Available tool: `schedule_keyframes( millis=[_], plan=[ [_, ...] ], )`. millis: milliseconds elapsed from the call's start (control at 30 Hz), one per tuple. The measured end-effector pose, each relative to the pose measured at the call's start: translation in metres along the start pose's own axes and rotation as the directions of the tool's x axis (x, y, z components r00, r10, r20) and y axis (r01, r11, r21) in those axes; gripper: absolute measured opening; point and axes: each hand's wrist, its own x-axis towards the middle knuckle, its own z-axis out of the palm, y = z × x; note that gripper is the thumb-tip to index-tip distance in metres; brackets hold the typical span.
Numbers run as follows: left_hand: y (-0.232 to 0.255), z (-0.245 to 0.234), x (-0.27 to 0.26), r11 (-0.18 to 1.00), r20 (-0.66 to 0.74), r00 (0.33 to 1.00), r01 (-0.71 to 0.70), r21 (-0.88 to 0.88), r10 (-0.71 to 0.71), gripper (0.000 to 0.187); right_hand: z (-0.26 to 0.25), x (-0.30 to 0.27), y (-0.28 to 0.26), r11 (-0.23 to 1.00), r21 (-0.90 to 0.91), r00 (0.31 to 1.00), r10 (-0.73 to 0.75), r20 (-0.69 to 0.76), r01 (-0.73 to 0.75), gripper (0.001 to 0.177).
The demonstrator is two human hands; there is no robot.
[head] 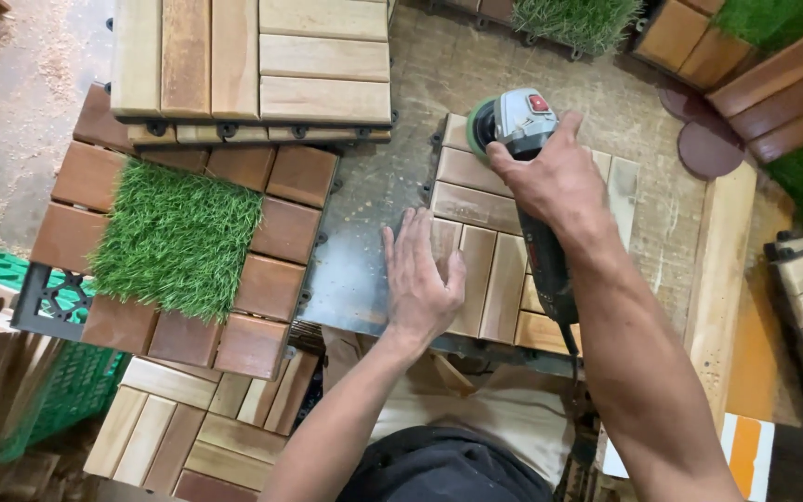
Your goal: The person uses an orbital sander to smooth the surface of a wooden block structure composed of interlocking pieces. They move the sander across the wood in a consistent pattern, holding the structure steady with their left hand. The person briefly pauses to wipe the surface with their hand before resuming the sanding process.
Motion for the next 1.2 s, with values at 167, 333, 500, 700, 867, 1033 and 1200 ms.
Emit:
schedule_keyframes(
  millis=[167, 333, 500, 700, 867, 1033, 1200],
  plan=[
    [-0.002, 0.000, 0.000, 1.000, -0.007, 1.000, -0.007, -0.001, 0.007, 0.063, 0.012, 0.007, -0.007, 0.999, 0.004, 0.999, -0.043, 0.022, 0.043, 0.085],
    [-0.001, -0.004, 0.001, 1.000, 0.001, 1.000, -0.007, 0.003, 0.007, 0.064, 0.012, 0.011, -0.020, 0.998, -0.012, 0.998, -0.055, 0.011, 0.055, 0.088],
    [0.009, -0.016, 0.008, 0.992, 0.166, 0.982, 0.103, -0.073, -0.090, 0.061, -0.003, 0.017, -0.030, 0.998, -0.028, 0.996, 0.049, 0.078, -0.047, 0.096],
    [0.009, -0.018, 0.010, 0.985, 0.175, 0.978, 0.136, -0.110, -0.116, 0.063, -0.003, 0.002, -0.024, 0.996, -0.045, 0.991, 0.078, 0.111, -0.074, 0.107],
    [-0.004, -0.006, 0.003, 0.985, -0.050, 0.998, 0.035, -0.170, -0.045, 0.060, 0.008, -0.026, -0.015, 0.999, 0.031, 0.994, -0.044, 0.104, 0.041, 0.085],
    [-0.006, -0.007, 0.002, 0.964, -0.086, 0.996, 0.012, -0.265, -0.036, 0.058, 0.017, -0.046, -0.008, 0.996, 0.071, 0.994, -0.068, 0.084, 0.062, 0.081],
    [-0.006, -0.013, -0.002, 0.926, -0.089, 0.995, 0.013, -0.377, -0.050, 0.058, 0.027, -0.052, 0.004, 0.996, 0.018, 0.994, -0.090, 0.065, 0.089, 0.081]
  ],
)
